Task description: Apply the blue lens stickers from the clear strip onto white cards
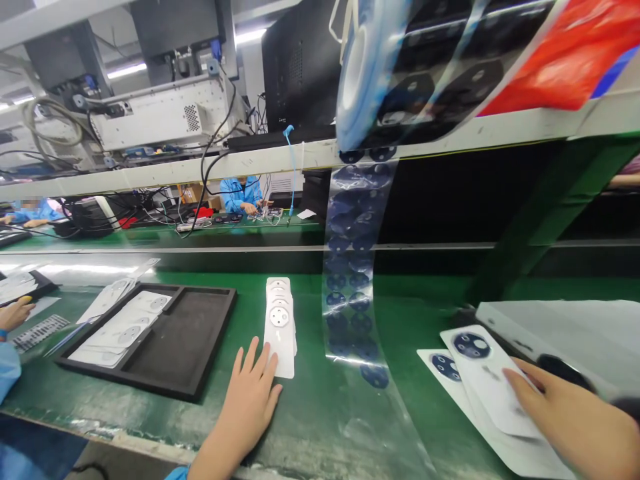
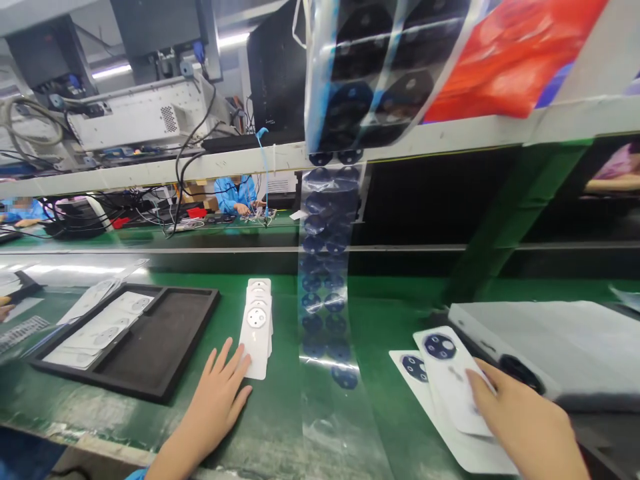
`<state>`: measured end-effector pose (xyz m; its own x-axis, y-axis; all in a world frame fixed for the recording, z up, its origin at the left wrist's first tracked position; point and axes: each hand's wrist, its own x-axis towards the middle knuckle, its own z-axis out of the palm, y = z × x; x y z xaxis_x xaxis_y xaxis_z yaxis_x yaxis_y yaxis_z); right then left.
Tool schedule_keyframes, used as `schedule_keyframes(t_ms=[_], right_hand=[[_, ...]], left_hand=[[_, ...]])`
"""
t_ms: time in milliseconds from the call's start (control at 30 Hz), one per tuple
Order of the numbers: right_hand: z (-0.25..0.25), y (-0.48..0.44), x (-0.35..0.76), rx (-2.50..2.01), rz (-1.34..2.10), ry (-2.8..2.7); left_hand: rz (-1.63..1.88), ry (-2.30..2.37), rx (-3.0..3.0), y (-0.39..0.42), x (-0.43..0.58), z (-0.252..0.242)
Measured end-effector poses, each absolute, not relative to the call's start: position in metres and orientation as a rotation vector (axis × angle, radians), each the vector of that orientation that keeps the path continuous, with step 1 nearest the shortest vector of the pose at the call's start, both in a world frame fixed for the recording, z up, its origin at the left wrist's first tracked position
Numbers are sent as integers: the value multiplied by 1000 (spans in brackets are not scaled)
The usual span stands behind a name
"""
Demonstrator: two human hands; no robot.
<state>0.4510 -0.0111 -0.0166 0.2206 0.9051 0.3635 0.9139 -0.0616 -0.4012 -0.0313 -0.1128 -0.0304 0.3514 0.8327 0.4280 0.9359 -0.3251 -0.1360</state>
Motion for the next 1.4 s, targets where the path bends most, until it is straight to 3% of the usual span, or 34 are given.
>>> schedule_keyframes(t_ms=[100,200,367,533,667,800,1167,1400], right_hand=[[-36,-3,450,-2042,-133,-1649],[-30,-3,426,-1788,-364,-1804],[17,-4,344,-1400,42,-2062],[16,33,274,-923,-96,-2320],[-23,58,254,-1012,6,-2421],[-46,67,256,-1048,122,-2494],[-32,68,259,-1084,217,-2487],[-34,57,258,-1062,205,-2565]], left_hand=[[-383,-1560,-2280,-125,-35,-35],[-417,-1486,-2316,-144,-32,-35],[-541,-1278,-2438,-171,-28,-38],[-751,-1208,-2536,-180,-29,-43],[-757,-1396,-2484,-184,-25,-40],[-480,-1461,-2531,-185,-17,-31],[-302,-1329,-2843,-171,-15,9],[-409,-1496,-2901,-125,-2,53]])
